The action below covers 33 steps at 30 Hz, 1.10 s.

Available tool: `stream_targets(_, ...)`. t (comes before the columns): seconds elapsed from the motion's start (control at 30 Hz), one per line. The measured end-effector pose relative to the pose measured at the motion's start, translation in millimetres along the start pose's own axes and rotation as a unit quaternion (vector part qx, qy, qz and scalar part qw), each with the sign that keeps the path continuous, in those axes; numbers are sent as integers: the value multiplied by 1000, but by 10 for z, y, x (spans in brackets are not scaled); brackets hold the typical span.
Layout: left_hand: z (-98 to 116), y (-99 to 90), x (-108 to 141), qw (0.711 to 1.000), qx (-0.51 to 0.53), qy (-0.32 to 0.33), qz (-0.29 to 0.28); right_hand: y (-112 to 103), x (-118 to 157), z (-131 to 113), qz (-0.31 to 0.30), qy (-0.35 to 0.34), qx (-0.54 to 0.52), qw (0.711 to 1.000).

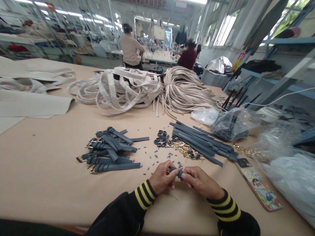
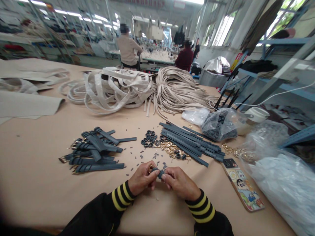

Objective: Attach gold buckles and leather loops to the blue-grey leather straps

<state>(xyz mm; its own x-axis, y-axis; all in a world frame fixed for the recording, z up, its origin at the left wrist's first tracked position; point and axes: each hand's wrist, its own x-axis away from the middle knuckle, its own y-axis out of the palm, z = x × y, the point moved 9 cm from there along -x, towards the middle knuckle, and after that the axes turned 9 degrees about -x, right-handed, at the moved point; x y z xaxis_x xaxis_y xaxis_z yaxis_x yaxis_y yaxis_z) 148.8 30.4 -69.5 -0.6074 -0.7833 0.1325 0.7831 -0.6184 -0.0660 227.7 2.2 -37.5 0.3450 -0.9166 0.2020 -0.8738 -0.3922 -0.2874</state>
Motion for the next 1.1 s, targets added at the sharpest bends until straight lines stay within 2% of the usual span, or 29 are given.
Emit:
stream_targets(0.23, -7, 93, 32, 998, 17, 10, -60, -5, -6, 36, -23, -2, -2, 1000)
stream_targets(0.4, -53, 147, 55, 997, -17, 11, -75, 29, 59, 52, -58, 40, -8, 998)
stream_targets(0.5, -52, 148, 60, 996, -48, 16, -72, 24, 71, 45, -49, 38, 11, 998)
stream_targets(0.6, -3, 131, 62, 994, -81, 36, -65, -26, 49, 6, -11, 10, 74, 997)
stream_targets(0.7, 1, 122, 63, 995, -67, 27, -72, -49, 19, -47, 14, -14, 107, 994)
stream_targets(0.87, -22, 137, 65, 995, -1, 0, -103, -18, -4, -76, 5, -15, 73, 997)
stream_targets(1.0, -23, 179, 66, 992, 13, -5, -128, 62, 28, 27, -25, 29, 42, 998)
stream_targets(1.1, -37, 218, 74, 990, 6, -12, -139, 87, 48, 31, -14, 11, 81, 997)
